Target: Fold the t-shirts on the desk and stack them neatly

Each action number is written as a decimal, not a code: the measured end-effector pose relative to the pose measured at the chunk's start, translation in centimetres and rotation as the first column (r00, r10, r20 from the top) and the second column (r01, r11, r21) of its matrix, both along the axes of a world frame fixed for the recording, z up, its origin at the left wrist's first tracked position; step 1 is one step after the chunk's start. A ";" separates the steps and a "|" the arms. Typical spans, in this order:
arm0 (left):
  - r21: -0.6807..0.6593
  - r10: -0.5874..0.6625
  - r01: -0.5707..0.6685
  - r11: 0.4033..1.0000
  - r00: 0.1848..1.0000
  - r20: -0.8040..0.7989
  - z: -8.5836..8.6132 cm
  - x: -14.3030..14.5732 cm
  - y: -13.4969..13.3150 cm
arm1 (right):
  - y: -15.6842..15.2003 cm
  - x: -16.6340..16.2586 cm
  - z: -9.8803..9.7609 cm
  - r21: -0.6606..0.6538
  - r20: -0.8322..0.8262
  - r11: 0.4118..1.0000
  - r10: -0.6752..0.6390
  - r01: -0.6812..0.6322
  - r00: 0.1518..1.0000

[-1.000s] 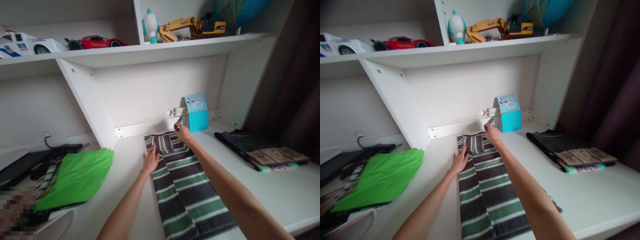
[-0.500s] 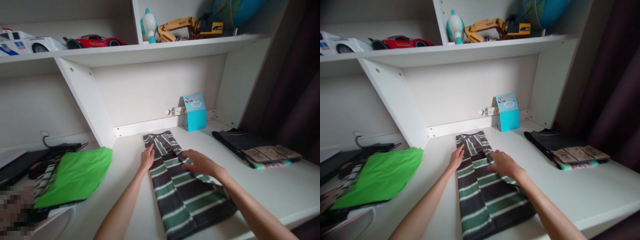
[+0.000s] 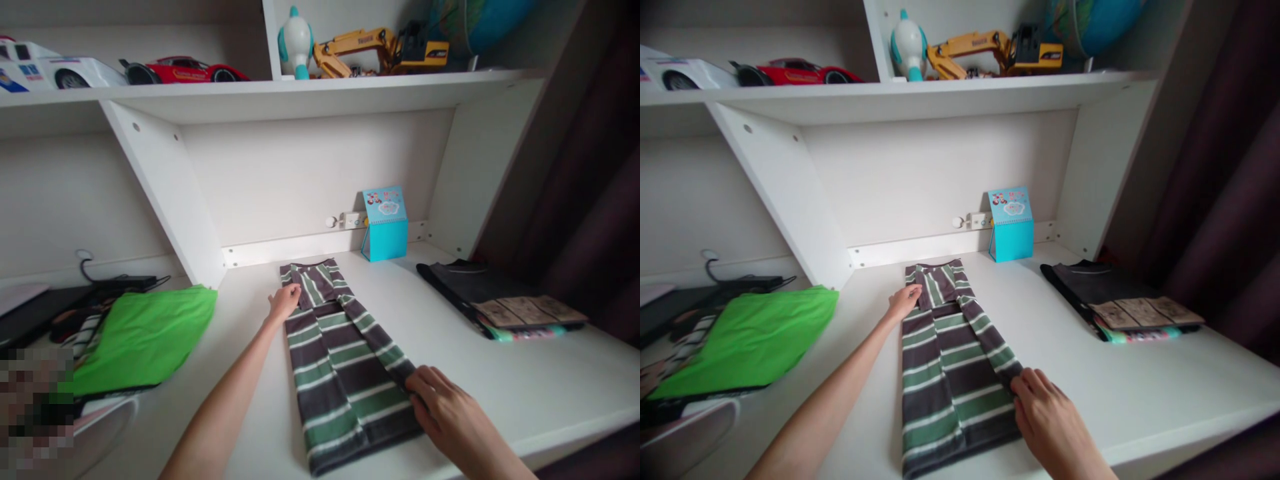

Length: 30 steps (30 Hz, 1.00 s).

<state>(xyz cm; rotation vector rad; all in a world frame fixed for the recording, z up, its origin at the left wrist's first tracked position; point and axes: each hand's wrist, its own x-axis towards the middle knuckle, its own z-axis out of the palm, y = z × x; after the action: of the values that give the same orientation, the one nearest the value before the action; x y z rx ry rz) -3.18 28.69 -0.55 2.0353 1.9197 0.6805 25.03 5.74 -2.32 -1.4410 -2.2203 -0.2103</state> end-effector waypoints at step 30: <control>0.104 -0.434 0.479 0.872 0.853 -0.289 0.3 7.9 2.3 | 2.5 -1.7 -0.9 -0.213 0.028 0.941 0.275 -0.263 0.961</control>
<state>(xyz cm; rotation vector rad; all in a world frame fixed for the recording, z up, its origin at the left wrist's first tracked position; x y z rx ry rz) 4.69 30.97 -0.27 2.6769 1.4243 0.4919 23.34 8.21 -3.23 -1.2248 -2.5184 0.0755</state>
